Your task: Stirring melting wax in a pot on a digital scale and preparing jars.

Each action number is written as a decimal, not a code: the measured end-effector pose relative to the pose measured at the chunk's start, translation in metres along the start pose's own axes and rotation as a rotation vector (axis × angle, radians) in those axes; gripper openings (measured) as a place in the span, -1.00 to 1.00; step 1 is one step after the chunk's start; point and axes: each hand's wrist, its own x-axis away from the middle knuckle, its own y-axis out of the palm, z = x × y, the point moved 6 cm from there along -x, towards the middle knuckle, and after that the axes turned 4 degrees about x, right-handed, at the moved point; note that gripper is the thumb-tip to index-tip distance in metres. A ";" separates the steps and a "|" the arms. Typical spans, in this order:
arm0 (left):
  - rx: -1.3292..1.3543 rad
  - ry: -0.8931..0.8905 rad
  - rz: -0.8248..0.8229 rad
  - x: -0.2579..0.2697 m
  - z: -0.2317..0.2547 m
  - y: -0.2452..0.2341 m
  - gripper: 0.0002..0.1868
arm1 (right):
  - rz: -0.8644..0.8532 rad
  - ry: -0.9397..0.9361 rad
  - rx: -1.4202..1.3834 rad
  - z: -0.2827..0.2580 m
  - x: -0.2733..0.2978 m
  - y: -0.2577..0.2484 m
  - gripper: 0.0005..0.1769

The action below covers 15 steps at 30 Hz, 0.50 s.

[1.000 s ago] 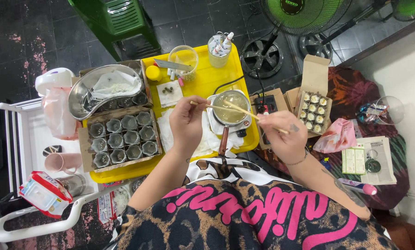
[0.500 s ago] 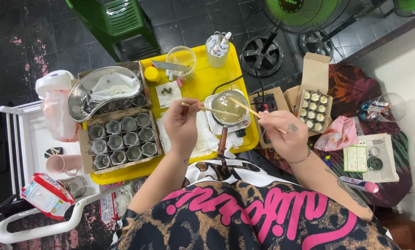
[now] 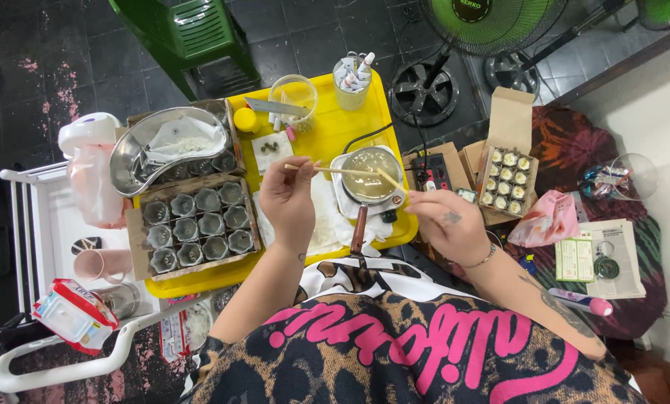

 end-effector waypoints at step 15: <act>-0.076 0.006 0.014 0.007 0.003 0.012 -0.90 | -0.110 -0.136 0.013 -0.019 0.010 0.015 -0.72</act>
